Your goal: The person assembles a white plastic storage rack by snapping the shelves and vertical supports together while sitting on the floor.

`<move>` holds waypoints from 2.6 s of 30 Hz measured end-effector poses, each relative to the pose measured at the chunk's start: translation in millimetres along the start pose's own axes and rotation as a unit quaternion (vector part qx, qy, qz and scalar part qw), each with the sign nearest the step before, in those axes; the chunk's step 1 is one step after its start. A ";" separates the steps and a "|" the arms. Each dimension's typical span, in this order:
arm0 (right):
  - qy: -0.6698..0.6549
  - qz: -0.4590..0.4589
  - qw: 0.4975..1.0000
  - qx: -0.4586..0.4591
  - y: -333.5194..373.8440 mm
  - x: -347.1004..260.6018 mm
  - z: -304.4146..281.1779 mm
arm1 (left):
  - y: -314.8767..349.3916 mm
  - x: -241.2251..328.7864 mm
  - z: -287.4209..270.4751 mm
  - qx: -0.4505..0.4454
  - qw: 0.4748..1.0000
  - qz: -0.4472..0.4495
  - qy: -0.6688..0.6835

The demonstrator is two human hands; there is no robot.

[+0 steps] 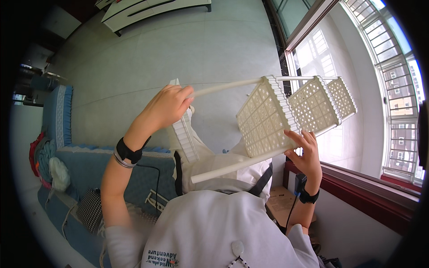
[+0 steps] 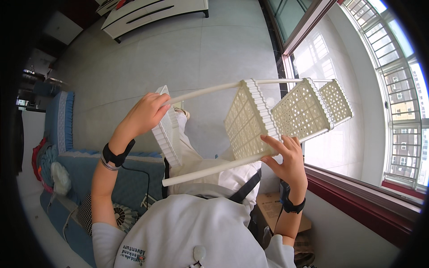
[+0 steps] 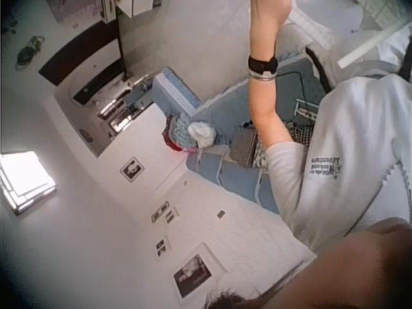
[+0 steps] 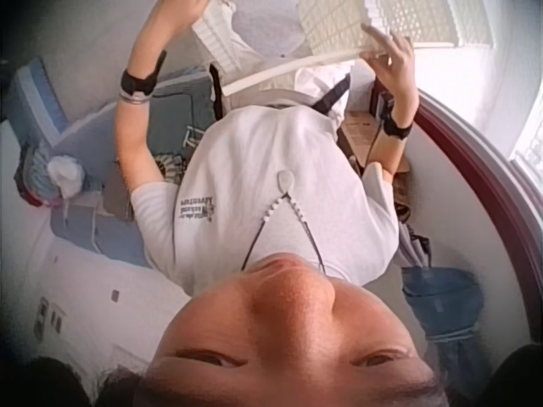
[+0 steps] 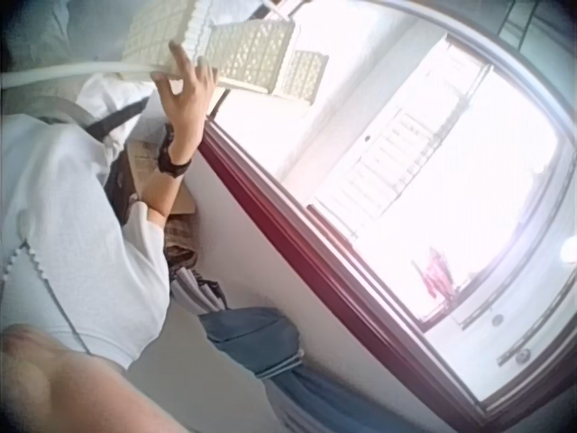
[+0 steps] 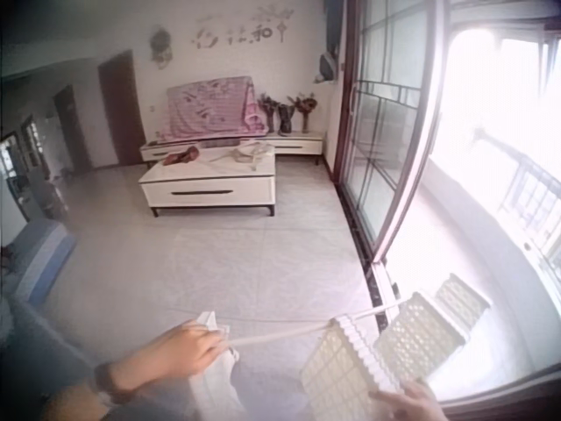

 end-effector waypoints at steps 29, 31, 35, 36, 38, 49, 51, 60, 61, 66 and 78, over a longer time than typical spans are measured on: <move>-0.042 -0.013 0.997 -0.056 10.4 -7.4 -2.5 | 40.9 9.3 3.0 -0.135 0.970 -0.052 0.194; -0.036 -0.014 0.998 -0.055 11.4 -7.5 -1.6 | 40.8 6.4 5.4 -0.132 0.967 -0.056 0.210; -0.033 -0.009 0.998 -0.057 11.2 -7.2 -2.2 | 39.3 4.8 8.7 -0.146 0.959 -0.074 0.231; -0.039 -0.013 0.998 -0.052 10.0 -7.7 -2.5 | 39.3 4.7 9.8 -0.144 0.960 -0.074 0.230; -0.044 -0.019 0.998 -0.045 8.8 -8.1 -3.7 | 39.6 6.4 10.3 -0.127 0.964 -0.061 0.226; -0.047 -0.025 0.996 -0.072 17.3 -7.0 -5.6 | 66.4 23.4 12.2 -0.207 0.933 -0.080 0.282; -0.042 -0.029 0.996 -0.074 16.5 -7.8 -6.5 | 66.4 22.5 13.7 -0.202 0.929 -0.088 0.298; -0.035 -0.027 0.996 -0.080 12.3 -12.5 -8.7 | 72.7 19.9 8.9 -0.226 0.920 -0.137 0.288; -0.032 -0.026 0.996 -0.084 14.6 -10.8 -6.3 | 73.8 21.6 10.4 -0.220 0.931 -0.123 0.265; -0.018 -0.028 0.996 -0.088 14.6 -14.9 -6.8 | 69.2 34.5 -2.4 -0.171 0.948 -0.096 0.251; -0.034 -0.017 0.994 -0.098 12.3 -6.2 -6.7 | 64.1 38.2 -13.8 -0.050 0.990 -0.055 0.117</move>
Point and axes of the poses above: each hand's wrist, its own y-axis away from the middle knuckle, its own z-axis out of the palm, x = y × z, the point moved 9 cm from there along -y, towards the middle knuckle, and after that the axes turned 11 degrees about -y, right-handed, at the moved point
